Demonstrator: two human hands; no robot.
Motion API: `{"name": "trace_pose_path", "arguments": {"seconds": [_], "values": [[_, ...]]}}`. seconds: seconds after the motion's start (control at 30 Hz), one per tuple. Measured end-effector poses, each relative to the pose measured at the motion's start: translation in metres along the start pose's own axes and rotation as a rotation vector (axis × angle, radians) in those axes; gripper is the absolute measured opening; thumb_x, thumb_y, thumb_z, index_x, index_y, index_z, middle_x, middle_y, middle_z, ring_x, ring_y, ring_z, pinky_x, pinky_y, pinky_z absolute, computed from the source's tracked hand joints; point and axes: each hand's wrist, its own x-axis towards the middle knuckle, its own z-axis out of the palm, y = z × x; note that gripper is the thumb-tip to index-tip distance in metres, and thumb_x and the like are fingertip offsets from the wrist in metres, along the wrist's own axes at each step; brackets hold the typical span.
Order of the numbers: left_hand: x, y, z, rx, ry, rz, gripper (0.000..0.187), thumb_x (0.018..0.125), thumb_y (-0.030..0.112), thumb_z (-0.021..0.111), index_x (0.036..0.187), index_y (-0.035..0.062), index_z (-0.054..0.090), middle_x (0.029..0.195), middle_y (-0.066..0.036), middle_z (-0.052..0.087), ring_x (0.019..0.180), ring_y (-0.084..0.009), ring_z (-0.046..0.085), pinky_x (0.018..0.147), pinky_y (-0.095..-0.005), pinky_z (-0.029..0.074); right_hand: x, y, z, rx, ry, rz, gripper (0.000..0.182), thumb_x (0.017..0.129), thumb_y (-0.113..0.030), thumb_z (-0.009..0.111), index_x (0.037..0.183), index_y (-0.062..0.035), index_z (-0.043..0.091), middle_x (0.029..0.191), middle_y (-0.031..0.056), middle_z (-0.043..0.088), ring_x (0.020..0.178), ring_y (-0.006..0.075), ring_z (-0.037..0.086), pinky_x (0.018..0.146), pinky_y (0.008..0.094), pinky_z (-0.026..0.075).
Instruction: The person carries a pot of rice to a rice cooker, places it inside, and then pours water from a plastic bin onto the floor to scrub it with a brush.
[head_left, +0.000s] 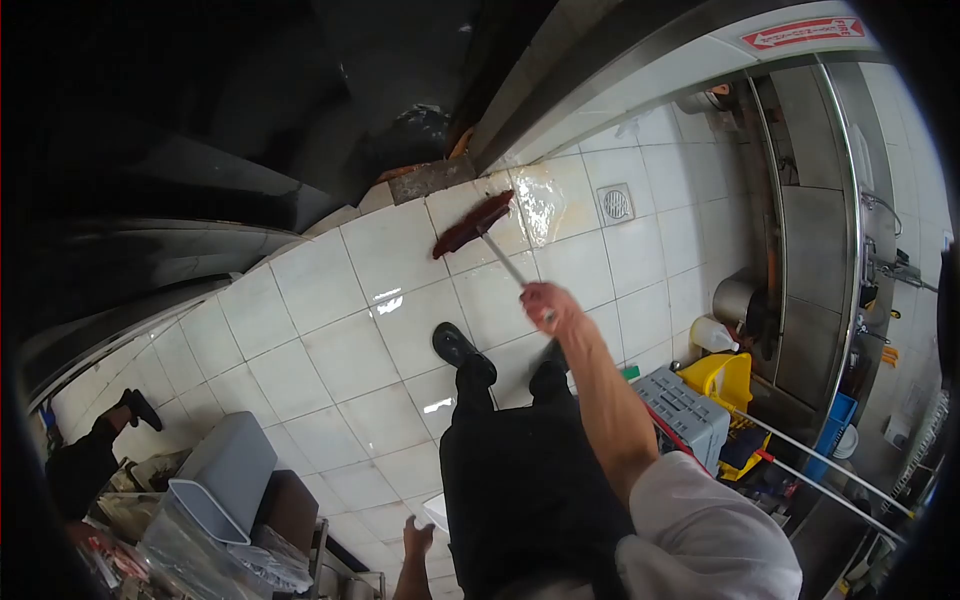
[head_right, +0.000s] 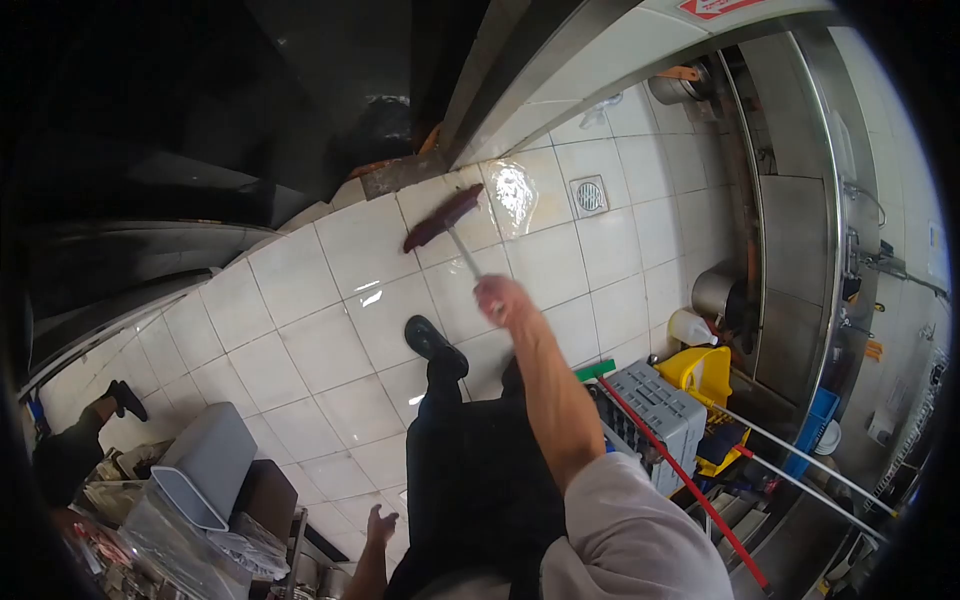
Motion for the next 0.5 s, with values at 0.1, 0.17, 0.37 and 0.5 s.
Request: {"name": "trace_pose_path", "arguments": {"seconds": [0.1,0.17,0.37,0.5], "values": [[-0.027,-0.013,0.008,-0.223,-0.006,-0.188,0.067,0.074,0.026,0.077,0.127,-0.0048,0.05,0.123,-0.03,0.056,0.117,-0.0403,0.054,0.098,-0.0428,0.044,-0.055,0.052,0.07,-0.255,0.089,0.006,0.011,0.089,-0.01,0.057,0.094,-0.0001,0.058,0.073,0.0069,0.055,0.051,0.0122,0.049,0.044,0.0273,0.04],[-0.012,-0.006,0.018,-0.206,-0.02,-0.064,0.061,0.078,0.014,0.071,0.131,-0.0006,0.045,0.125,-0.026,0.052,0.095,-0.0292,0.058,0.075,-0.0367,0.046,-0.038,0.058,0.11,-0.337,0.108,0.121,0.014,0.085,-0.013,0.062,0.078,-0.0046,0.055,0.068,0.0042,0.053,0.043,0.0106,0.04,0.04,0.025,0.035],[-0.011,0.11,-0.015,-0.908,-0.059,-0.084,0.049,0.091,0.013,0.056,0.137,0.0051,0.042,0.122,-0.01,0.052,0.099,-0.0232,0.064,0.074,-0.0351,0.052,0.07,-0.023,0.004,-1.636,-0.313,-0.845,0.023,0.076,-0.008,0.068,0.098,-0.0044,0.064,0.088,0.0075,0.067,0.088,0.0207,0.063,0.077,0.0337,0.052],[-0.014,0.114,-0.016,-0.906,-0.077,-0.115,0.05,0.09,0.015,0.057,0.136,0.004,0.042,0.117,-0.009,0.055,0.097,-0.0226,0.064,0.075,-0.0363,0.051,0.007,-0.126,-0.026,-0.33,0.245,0.27,0.007,0.08,0.003,0.062,0.082,-0.0019,0.057,0.064,0.0038,0.049,0.047,0.0154,0.044,0.04,0.0276,0.04]]}}
